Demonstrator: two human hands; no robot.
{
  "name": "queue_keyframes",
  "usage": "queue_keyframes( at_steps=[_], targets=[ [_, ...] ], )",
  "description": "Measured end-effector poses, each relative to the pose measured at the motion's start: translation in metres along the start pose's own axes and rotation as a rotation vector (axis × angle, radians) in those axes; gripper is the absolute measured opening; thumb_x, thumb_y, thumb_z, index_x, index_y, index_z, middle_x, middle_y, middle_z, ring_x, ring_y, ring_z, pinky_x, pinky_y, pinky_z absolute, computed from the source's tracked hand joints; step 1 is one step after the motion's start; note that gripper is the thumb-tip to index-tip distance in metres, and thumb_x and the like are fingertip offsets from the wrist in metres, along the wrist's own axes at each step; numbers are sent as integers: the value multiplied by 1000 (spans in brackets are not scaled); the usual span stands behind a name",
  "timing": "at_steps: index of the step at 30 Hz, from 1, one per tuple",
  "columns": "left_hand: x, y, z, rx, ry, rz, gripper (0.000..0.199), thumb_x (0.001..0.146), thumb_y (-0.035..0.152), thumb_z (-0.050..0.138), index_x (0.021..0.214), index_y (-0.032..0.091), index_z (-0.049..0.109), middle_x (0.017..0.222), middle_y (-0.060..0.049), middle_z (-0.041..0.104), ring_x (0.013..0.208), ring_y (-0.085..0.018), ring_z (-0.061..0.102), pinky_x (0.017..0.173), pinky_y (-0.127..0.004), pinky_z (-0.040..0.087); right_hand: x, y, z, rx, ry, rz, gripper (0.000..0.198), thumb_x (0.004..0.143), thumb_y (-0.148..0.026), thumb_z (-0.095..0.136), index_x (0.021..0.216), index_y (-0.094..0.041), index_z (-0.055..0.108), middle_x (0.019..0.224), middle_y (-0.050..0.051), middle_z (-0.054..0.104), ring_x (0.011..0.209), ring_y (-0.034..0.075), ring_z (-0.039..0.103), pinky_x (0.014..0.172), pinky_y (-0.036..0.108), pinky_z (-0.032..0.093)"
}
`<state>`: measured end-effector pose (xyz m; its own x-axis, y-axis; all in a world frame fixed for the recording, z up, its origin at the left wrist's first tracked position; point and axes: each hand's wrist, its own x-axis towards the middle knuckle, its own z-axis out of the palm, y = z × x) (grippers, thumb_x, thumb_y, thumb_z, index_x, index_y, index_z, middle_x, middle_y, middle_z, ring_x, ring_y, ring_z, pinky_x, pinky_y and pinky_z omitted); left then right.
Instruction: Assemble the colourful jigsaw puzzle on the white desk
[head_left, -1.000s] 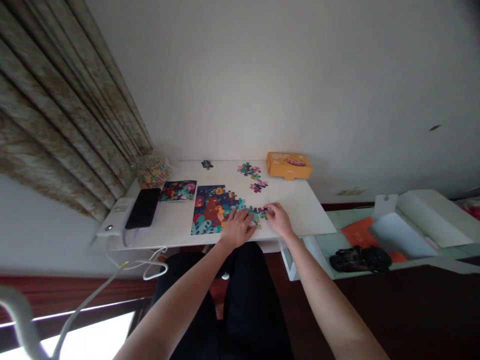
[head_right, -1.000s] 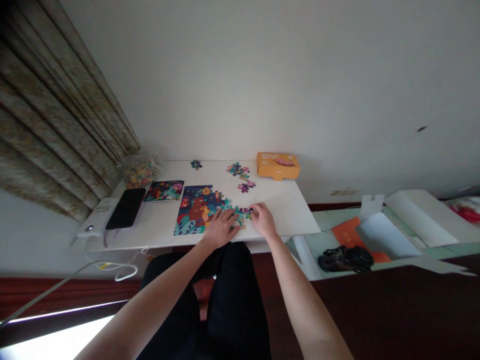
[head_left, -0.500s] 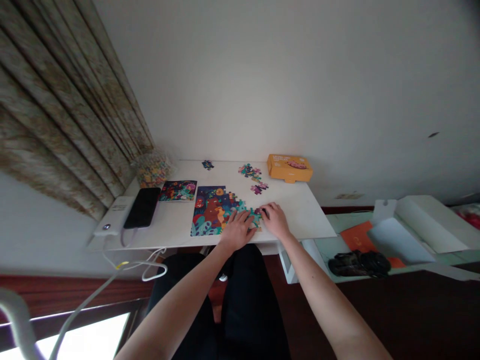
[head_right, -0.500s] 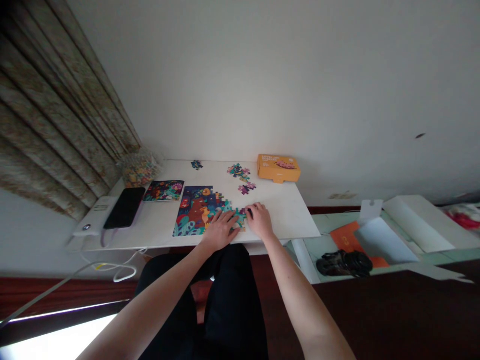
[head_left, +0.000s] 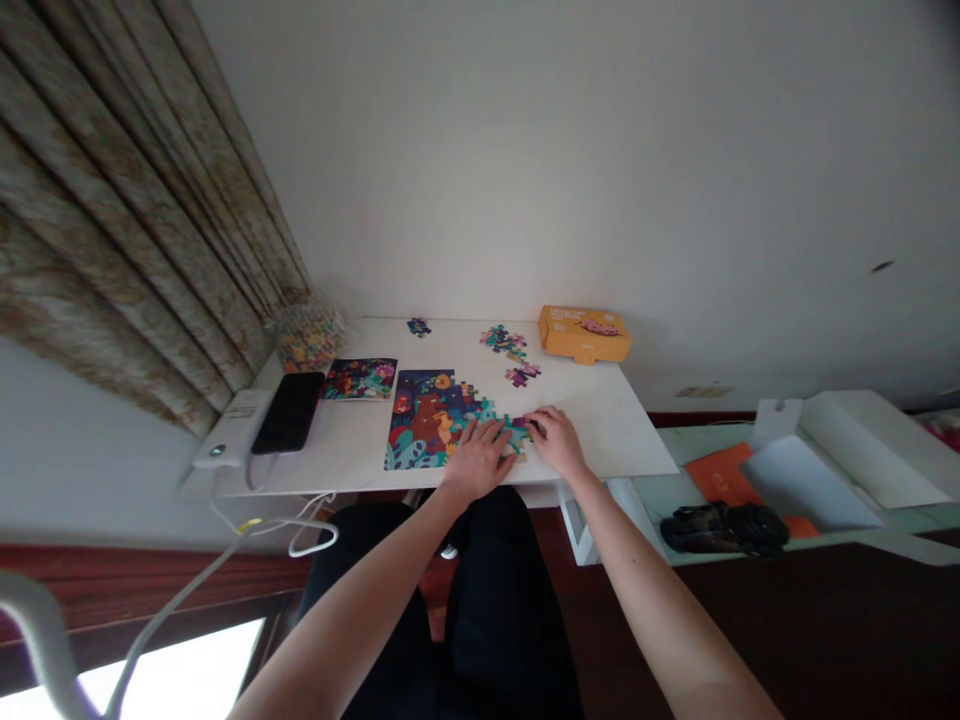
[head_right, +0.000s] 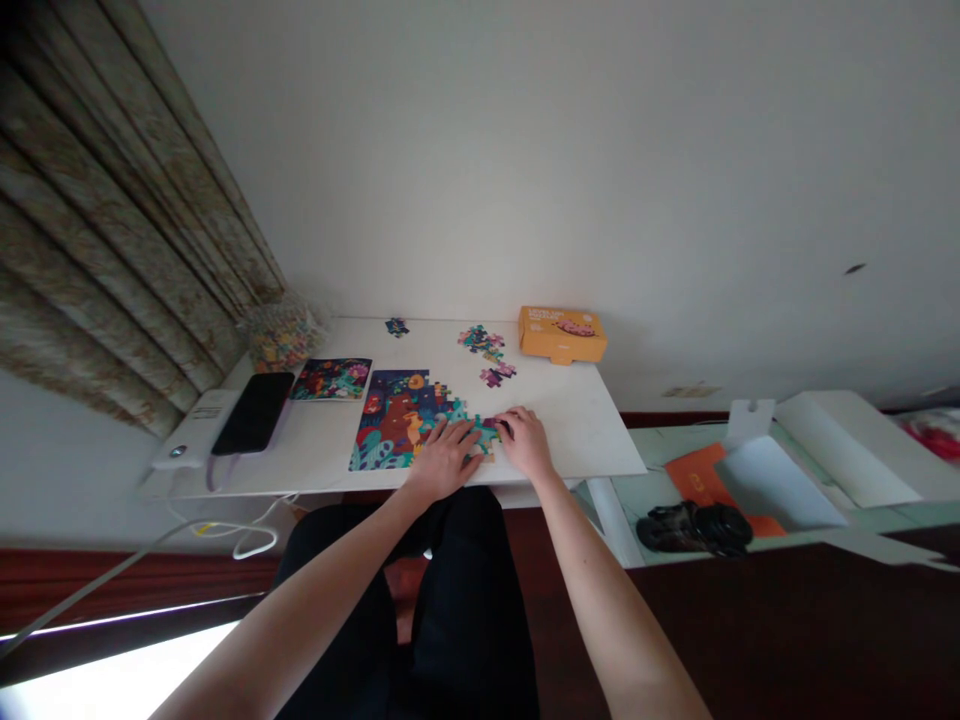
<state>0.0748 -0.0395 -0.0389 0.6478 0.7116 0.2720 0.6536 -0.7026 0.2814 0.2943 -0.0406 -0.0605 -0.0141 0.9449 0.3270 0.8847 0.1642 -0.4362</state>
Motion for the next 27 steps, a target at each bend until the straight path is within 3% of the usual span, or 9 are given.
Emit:
queue_keyframes(
  at_steps=[23,27],
  targets=[
    [4,3,-2,25,-18,57,35,102,35,52,133,26,66,146,-9,62,138,-28,54,120,-55,37,6,-2,3,17,90,59,24,99,-28,50,98,-21,73,101,10,69,101,26,61,94,37,50],
    [4,3,-2,25,-2,59,35,101,34,53,132,25,66,144,-9,64,136,-28,55,120,-54,38,9,9,9,136,173,168,26,97,-32,48,98,-20,72,99,10,70,94,25,63,90,37,51]
  ],
)
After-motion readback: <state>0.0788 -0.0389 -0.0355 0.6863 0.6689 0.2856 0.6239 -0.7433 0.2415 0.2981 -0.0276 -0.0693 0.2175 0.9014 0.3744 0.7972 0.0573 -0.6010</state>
